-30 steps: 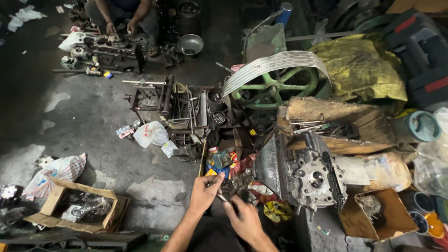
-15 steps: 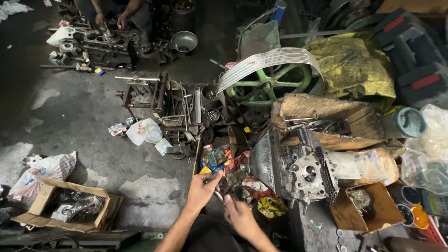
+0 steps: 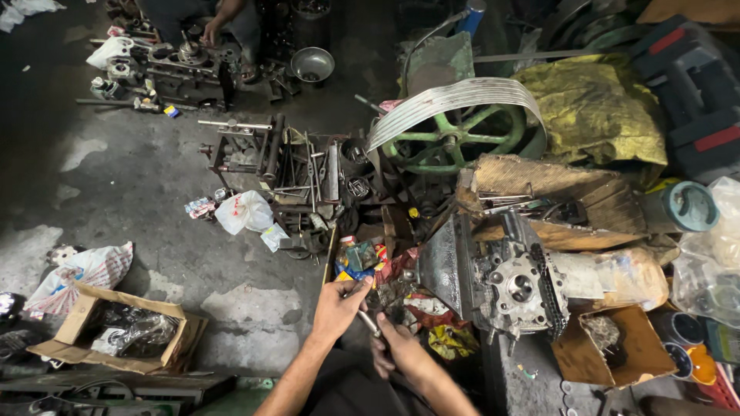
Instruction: The person works at a cluttered workshop bench handling small engine parts, using a screwdriver on a crankcase cover and moving parts and a plastic bag aside. They then carry a cylinder head with a timing chain to another bench and use a wrench to work on the head, fitting and tightening components by hand.
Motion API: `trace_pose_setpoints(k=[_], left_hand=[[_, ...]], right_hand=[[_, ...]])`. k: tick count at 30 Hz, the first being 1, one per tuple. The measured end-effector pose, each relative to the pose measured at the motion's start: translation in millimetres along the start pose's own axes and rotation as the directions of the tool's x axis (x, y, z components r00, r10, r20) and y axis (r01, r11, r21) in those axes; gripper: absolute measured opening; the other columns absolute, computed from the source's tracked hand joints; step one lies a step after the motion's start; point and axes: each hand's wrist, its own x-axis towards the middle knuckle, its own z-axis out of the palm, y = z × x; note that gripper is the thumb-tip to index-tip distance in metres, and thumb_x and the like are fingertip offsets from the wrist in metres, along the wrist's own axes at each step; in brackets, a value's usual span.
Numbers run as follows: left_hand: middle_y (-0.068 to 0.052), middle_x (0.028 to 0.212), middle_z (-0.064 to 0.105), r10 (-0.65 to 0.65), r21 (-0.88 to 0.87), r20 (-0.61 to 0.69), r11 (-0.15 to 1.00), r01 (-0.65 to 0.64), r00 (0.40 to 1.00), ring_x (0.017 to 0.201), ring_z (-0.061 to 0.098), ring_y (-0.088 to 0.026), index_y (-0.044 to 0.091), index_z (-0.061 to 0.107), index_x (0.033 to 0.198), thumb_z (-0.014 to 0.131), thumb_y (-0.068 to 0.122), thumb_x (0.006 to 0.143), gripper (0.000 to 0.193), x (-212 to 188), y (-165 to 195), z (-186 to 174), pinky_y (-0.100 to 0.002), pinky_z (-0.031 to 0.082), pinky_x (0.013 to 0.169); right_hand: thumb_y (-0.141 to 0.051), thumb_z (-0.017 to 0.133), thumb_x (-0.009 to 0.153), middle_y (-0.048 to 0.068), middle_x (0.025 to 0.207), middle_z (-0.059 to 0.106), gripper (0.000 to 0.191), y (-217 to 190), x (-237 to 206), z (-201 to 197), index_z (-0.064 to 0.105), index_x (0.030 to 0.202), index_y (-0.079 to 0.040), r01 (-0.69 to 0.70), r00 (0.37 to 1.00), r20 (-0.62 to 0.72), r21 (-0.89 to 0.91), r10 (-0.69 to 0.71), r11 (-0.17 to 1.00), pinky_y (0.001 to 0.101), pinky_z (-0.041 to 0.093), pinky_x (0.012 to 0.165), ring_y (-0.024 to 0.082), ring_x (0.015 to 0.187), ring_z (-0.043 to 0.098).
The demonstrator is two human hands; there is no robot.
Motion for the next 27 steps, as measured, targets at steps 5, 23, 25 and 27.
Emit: trace_pose_setpoints(k=[5,23,25,27], left_hand=[[0.0,0.052,0.064,0.008,0.004,0.006,1.0,-0.008,1.0,0.051,0.056,-0.005,0.003,0.071,0.061,0.07,0.039,0.093,0.048,-0.9,4.0,-6.1,-0.027,0.042,0.05],[0.001,0.053,0.063,-0.016,-0.033,-0.046,0.999,0.015,0.999,0.052,0.055,-0.005,0.0,0.069,0.061,0.071,0.039,0.094,0.051,7.9,-0.3,-13.6,-0.026,0.043,0.052],[0.001,0.053,0.064,-0.008,0.008,-0.056,1.0,0.009,0.998,0.052,0.055,-0.005,0.0,0.071,0.063,0.071,0.038,0.093,0.048,7.8,3.4,-12.2,-0.026,0.043,0.052],[0.0,0.054,0.063,-0.058,0.028,-0.061,0.998,0.06,0.996,0.051,0.055,-0.006,0.0,0.071,0.064,0.071,0.038,0.092,0.047,7.9,7.5,-9.1,-0.027,0.043,0.05]], right_hand=[[-0.046,0.051,0.111,0.009,0.058,0.058,0.052,1.9,4.8,4.8,0.062,0.088,-0.001,0.057,0.943,-0.27,-0.437,-0.192,0.898,0.0362,0.047,0.046,0.023,0.047,0.058],[-0.035,0.055,0.1,0.01,0.064,0.069,0.035,-36.1,8.0,43.4,0.069,0.089,-0.004,-0.044,0.835,-0.299,-0.873,-0.463,0.486,0.0404,0.054,0.058,0.027,0.06,0.071],[-0.034,0.054,0.101,0.01,0.064,0.07,0.037,-42.0,6.8,45.7,0.068,0.08,-0.006,-0.111,0.851,-0.378,-0.807,-0.364,0.58,0.0413,0.056,0.06,0.029,0.061,0.073],[-0.033,0.053,0.103,0.011,0.067,0.07,0.037,-44.1,6.5,42.2,0.067,0.082,-0.006,-0.067,0.876,-0.285,-0.87,-0.388,0.488,0.0421,0.055,0.063,0.031,0.066,0.072]])
